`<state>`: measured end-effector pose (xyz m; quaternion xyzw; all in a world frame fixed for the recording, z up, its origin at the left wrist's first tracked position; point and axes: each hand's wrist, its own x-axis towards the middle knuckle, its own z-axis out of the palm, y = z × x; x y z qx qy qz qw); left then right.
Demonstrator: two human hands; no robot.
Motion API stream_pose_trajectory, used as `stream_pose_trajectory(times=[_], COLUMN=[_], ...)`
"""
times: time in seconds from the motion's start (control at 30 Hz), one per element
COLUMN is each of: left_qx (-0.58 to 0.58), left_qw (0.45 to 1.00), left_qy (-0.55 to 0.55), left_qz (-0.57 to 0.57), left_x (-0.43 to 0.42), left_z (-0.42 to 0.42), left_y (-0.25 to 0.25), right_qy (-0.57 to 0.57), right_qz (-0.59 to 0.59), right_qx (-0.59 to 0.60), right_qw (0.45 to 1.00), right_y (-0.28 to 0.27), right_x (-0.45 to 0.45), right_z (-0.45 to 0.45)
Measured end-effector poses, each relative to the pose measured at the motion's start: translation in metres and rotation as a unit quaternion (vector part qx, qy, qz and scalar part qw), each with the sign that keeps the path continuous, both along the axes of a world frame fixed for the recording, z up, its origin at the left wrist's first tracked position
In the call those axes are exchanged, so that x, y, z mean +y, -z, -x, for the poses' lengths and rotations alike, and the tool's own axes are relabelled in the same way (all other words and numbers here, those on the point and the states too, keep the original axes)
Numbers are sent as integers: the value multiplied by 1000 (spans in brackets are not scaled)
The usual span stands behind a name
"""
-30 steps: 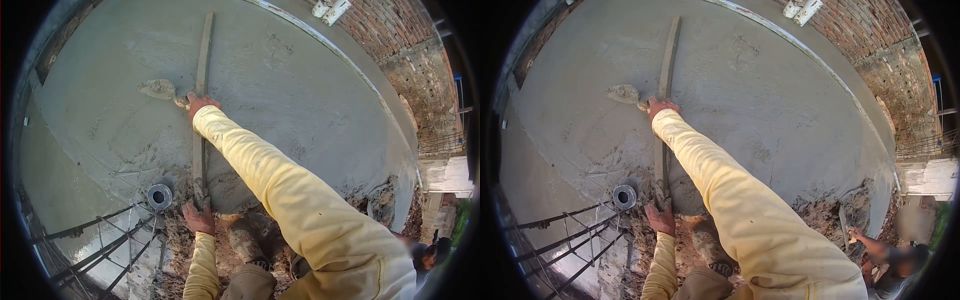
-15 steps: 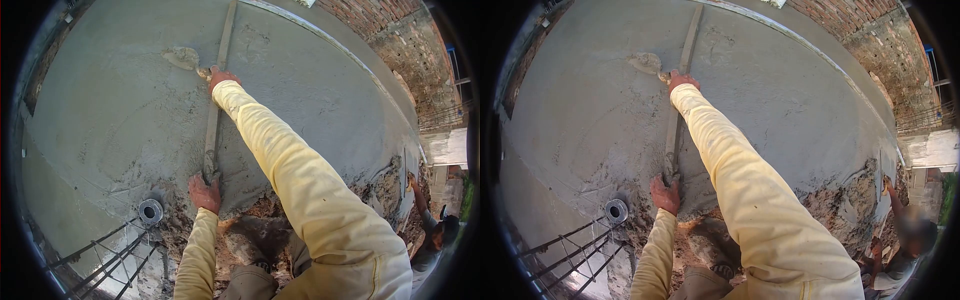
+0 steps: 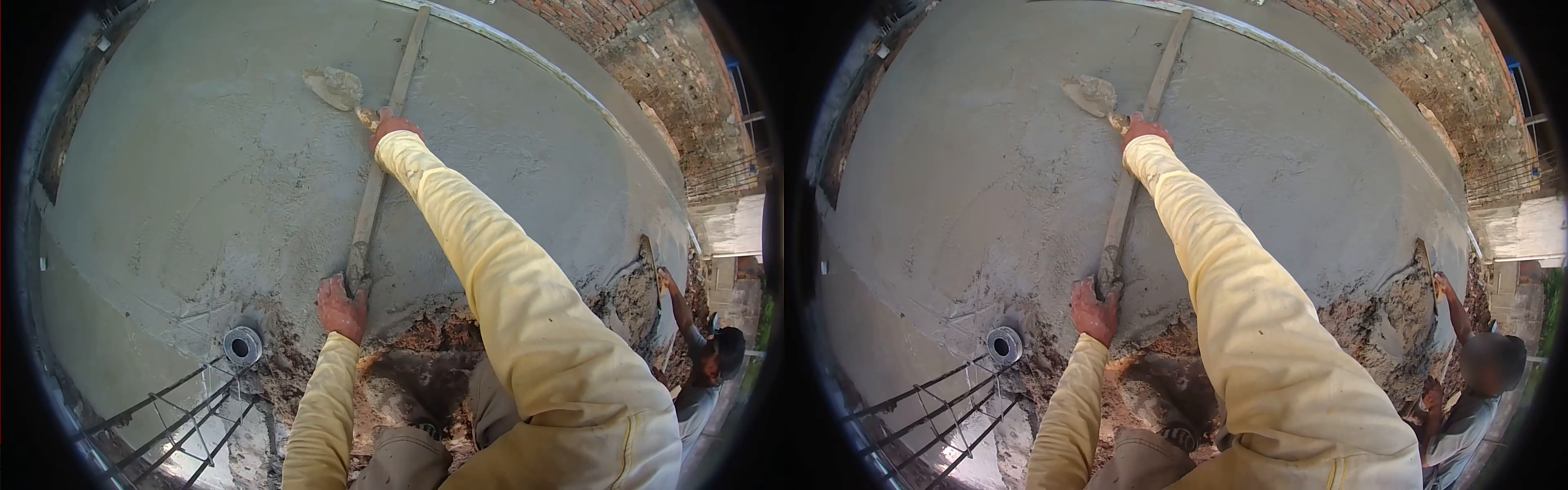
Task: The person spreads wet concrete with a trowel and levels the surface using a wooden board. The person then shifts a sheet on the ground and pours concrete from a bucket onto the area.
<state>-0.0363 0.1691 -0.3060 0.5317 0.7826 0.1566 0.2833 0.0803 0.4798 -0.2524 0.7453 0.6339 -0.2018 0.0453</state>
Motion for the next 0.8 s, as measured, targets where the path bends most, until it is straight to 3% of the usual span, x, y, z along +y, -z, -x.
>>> stream_pose_trajectory(times=[0.13, 0.23, 0.4, 0.8], left_qx=[11, 66, 58, 70], left_qw=[999, 997, 994, 998], left_qy=[28, 49, 87, -7], left_qz=[-14, -13, 17, 3], left_x=[-9, -19, -13, 5], left_z=[-2, -7, -13, 8], left_y=[-3, -16, -32, -19], right_qy=[-21, 8, 79, -39], right_qz=[1, -19, -23, -18], right_qx=[2, 62, 113, 112], right_qw=[1000, 998, 990, 993], right_y=[9, -9, -2, 33], right_x=[-5, -27, -45, 7], right_z=[-32, -54, -94, -13])
